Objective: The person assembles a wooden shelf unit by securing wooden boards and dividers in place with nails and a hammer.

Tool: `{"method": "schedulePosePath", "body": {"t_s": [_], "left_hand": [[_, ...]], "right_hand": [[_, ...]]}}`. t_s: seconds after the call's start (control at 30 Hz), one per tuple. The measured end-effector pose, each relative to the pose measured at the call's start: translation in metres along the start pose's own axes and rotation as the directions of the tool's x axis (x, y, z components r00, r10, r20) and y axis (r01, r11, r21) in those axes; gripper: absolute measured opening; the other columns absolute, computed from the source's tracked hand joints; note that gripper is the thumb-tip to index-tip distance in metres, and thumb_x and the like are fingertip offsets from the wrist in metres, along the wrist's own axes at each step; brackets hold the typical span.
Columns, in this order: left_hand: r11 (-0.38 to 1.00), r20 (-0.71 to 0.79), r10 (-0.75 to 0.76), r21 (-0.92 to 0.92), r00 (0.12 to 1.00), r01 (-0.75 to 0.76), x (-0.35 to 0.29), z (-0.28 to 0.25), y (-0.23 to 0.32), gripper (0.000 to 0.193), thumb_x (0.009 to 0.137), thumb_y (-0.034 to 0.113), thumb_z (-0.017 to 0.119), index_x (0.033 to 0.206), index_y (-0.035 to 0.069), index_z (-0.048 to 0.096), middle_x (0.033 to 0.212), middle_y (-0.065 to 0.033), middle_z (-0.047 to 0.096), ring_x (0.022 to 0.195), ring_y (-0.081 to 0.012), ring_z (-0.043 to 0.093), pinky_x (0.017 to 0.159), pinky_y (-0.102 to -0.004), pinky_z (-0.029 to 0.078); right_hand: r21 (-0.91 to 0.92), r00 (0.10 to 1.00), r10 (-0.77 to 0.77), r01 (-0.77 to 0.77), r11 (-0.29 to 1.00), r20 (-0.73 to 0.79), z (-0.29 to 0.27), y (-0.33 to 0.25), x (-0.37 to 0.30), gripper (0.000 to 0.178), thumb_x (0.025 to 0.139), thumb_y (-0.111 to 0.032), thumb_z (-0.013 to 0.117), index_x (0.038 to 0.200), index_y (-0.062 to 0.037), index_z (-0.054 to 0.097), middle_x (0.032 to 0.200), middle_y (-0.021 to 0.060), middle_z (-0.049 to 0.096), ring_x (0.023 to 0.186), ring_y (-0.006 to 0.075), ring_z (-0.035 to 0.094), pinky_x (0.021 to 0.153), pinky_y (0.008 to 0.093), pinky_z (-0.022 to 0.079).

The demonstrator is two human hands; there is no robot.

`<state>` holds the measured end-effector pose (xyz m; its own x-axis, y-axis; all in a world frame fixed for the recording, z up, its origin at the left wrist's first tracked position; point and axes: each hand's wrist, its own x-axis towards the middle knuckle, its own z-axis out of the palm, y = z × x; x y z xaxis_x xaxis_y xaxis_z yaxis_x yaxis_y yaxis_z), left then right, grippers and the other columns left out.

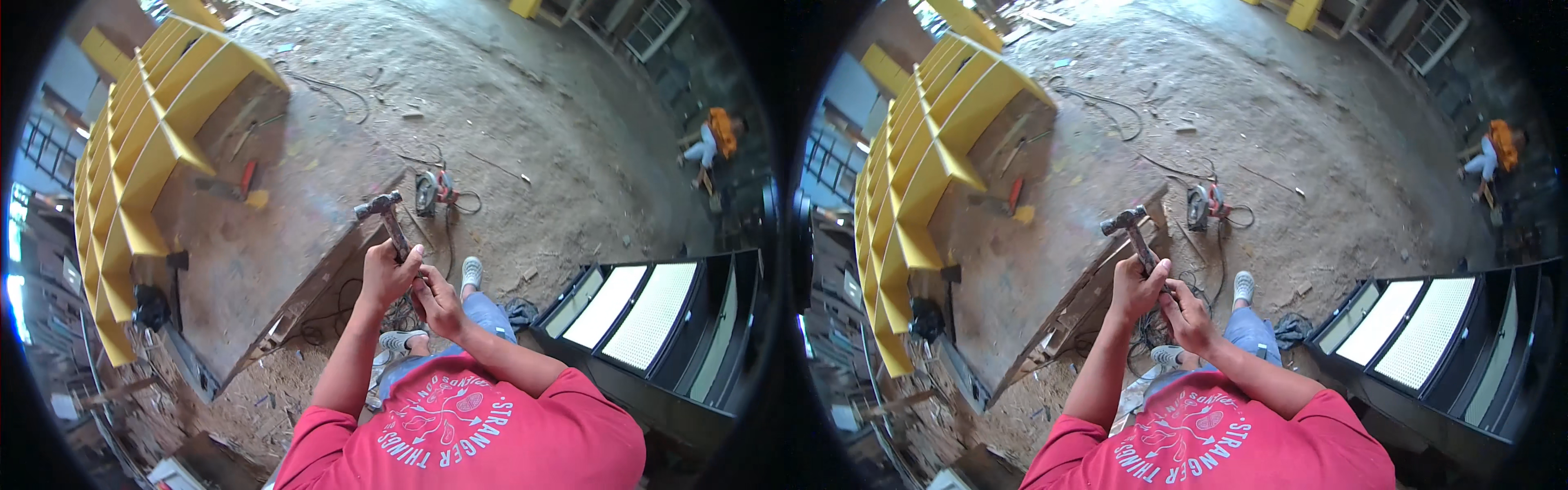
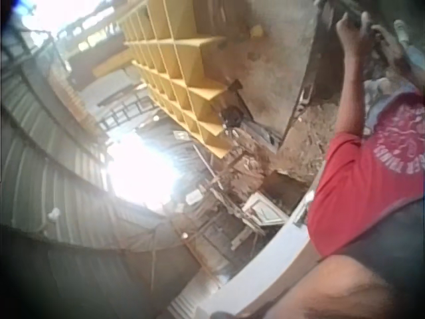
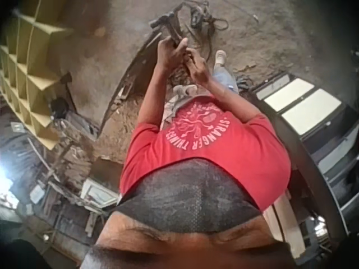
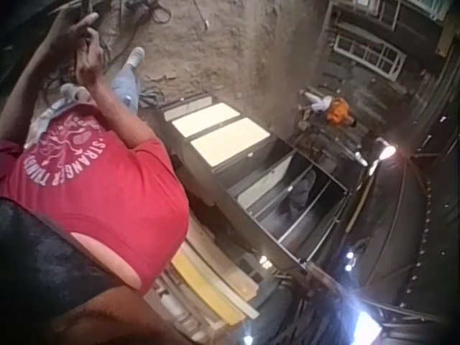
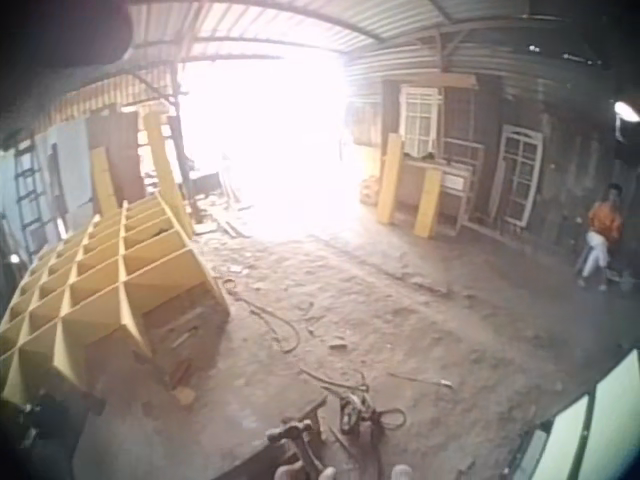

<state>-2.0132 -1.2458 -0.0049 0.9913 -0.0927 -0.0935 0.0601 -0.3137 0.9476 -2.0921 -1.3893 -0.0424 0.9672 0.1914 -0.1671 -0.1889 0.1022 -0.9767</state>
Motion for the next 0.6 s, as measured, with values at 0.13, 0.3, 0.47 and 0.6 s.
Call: {"method": "schedulePosePath", "body": {"t_s": [0.13,0.3,0.47,0.6], "left_hand": [[0.998,0.037,-0.063,0.034,0.997,0.062,0.064,0.041,-0.028,0.031,0.092,0.025,0.076,0.078,-0.001,0.066,0.061,-0.0049,0.063,0.058,-0.0103,0.058,0.053,-0.0349,0.047],[0.969,-0.123,-0.108,0.207,0.986,0.132,0.165,0.051,-0.093,0.033,0.089,0.03,0.075,0.075,0.003,0.062,0.061,-0.004,0.057,0.059,-0.0174,0.054,0.058,-0.04,0.046],[0.924,-0.429,0.016,0.351,0.903,0.15,0.231,0.057,-0.166,0.037,0.091,0.038,0.071,0.077,0.007,0.058,0.066,0.0031,0.049,0.064,-0.0126,0.047,0.057,-0.0361,0.038],[0.94,-0.607,0.063,0.302,0.792,0.157,0.24,0.082,-0.193,0.019,0.084,0.022,0.07,0.082,0.007,0.06,0.075,0.0014,0.054,0.066,-0.0147,0.052,0.062,-0.0335,0.043]], "right_hand": [[0.099,0.994,0.104,-0.1,0.99,-0.037,-0.053,0.007,0.032,0.036,0.115,-0.024,0.052,0.146,-0.0072,0.053,0.079,-0.0023,0.055,0.059,0.0053,0.048,0.051,0.0261,0.039],[-0.156,0.987,0.158,-0.162,0.974,-0.038,-0.17,0.088,0.122,0.034,0.109,-0.032,0.061,0.131,-0.006,0.066,0.09,0.0136,0.072,0.081,0.0234,0.071,0.075,0.0388,0.056],[-0.499,0.926,0.309,-0.377,0.78,-0.215,-0.304,0.247,0.251,0.025,0.099,-0.024,0.067,0.117,-0.0076,0.074,0.107,0.022,0.077,0.101,0.0393,0.075,0.09,0.0454,0.059],[-0.727,0.83,0.517,-0.485,0.485,-0.209,-0.386,0.368,0.348,0.023,0.096,-0.017,0.065,0.117,-0.0098,0.072,0.109,0.0211,0.077,0.106,0.0397,0.073,0.094,0.0494,0.058]]}}
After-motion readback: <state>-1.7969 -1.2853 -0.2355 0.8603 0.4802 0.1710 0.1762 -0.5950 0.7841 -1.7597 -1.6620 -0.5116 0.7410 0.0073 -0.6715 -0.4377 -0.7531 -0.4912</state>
